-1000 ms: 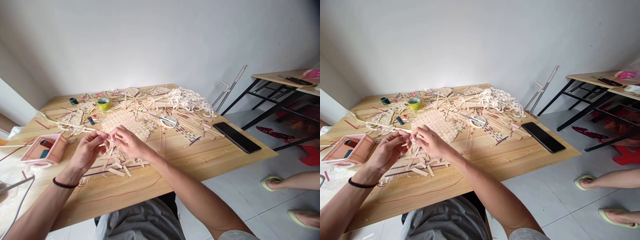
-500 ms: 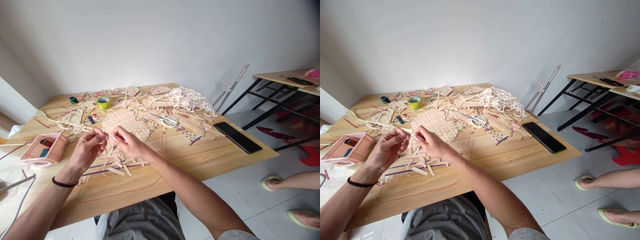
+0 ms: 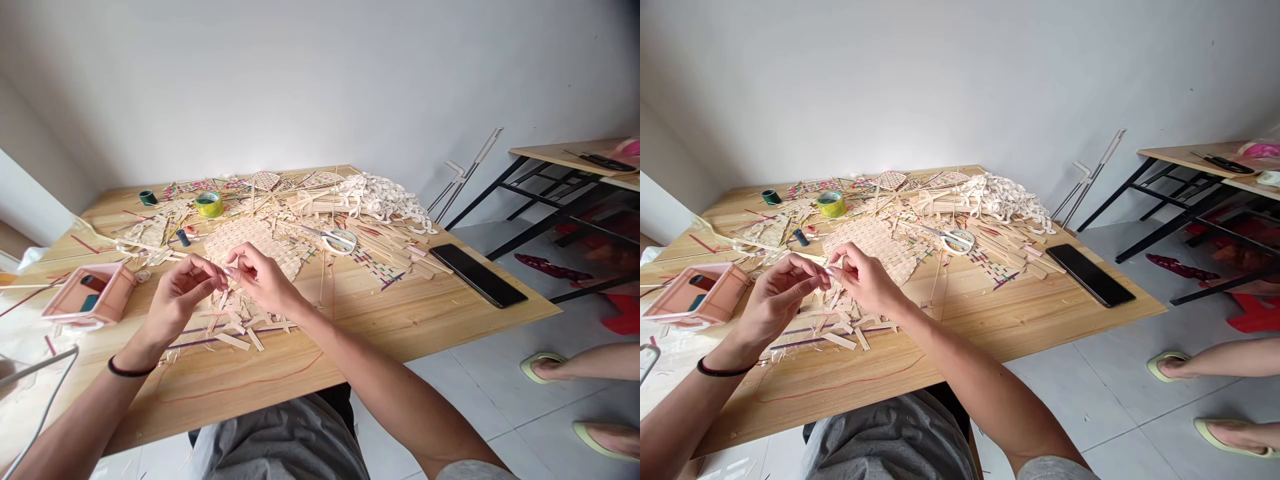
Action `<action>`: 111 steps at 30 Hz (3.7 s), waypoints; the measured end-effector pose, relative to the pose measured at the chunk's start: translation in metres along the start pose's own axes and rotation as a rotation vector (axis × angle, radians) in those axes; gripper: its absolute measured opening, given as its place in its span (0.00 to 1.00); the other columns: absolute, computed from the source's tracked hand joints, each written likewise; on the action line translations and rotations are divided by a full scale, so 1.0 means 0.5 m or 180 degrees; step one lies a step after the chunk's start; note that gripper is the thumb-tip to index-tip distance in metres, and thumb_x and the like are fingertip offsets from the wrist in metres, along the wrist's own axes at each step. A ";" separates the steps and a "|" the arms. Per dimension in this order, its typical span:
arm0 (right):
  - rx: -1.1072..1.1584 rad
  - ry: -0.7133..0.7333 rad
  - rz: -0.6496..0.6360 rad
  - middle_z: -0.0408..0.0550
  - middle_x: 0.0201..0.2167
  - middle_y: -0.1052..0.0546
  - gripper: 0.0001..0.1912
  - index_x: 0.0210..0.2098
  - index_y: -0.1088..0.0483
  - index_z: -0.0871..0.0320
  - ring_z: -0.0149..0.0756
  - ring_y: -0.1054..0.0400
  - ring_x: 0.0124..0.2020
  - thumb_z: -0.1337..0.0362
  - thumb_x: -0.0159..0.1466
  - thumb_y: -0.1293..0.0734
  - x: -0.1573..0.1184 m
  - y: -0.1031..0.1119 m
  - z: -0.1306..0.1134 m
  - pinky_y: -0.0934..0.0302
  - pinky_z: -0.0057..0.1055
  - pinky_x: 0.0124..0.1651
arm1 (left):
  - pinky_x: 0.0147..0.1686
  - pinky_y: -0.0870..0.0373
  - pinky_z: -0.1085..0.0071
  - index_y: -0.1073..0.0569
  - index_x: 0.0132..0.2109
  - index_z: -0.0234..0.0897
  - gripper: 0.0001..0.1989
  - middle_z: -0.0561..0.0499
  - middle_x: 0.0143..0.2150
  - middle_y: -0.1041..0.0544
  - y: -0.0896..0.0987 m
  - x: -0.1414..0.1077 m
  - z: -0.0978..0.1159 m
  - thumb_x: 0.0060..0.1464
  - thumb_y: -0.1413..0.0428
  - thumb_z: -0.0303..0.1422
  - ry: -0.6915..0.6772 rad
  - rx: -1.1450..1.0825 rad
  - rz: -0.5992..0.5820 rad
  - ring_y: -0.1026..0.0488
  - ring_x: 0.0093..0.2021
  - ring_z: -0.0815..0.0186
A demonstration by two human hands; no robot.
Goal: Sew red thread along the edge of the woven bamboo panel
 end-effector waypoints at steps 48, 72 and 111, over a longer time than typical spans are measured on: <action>-0.0527 0.1216 0.0198 0.40 0.31 0.33 0.06 0.41 0.23 0.57 0.31 0.39 0.33 0.72 0.66 0.29 -0.010 0.014 -0.084 0.42 0.29 0.41 | 0.33 0.29 0.76 0.21 0.32 0.35 0.08 0.50 0.28 0.22 0.008 0.012 -0.018 0.48 0.29 0.29 0.0382 -0.0954 0.0168 0.27 0.29 0.69; -0.0811 0.1234 0.0583 0.42 0.31 0.27 0.03 0.37 0.23 0.59 0.29 0.37 0.31 0.67 0.69 0.29 -0.019 0.025 -0.087 0.40 0.28 0.37 | 0.33 0.26 0.76 0.20 0.32 0.35 0.10 0.50 0.30 0.21 0.011 0.012 -0.033 0.45 0.26 0.28 0.0456 -0.0995 0.0291 0.25 0.30 0.69; 0.0269 0.0135 0.0321 0.41 0.26 0.27 0.12 0.40 0.21 0.61 0.26 0.43 0.24 0.57 0.68 0.30 0.001 0.017 -0.002 0.50 0.26 0.28 | 0.37 0.25 0.70 0.23 0.40 0.37 0.09 0.48 0.36 0.20 0.007 -0.008 0.008 0.55 0.30 0.32 -0.0255 0.0097 0.0262 0.22 0.36 0.63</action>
Point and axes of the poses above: each hand's wrist, its own x-axis towards the middle knuckle, its own y-axis out of the back of the hand, z = x × y, the point moved 10 cm from there along x, towards the middle knuckle
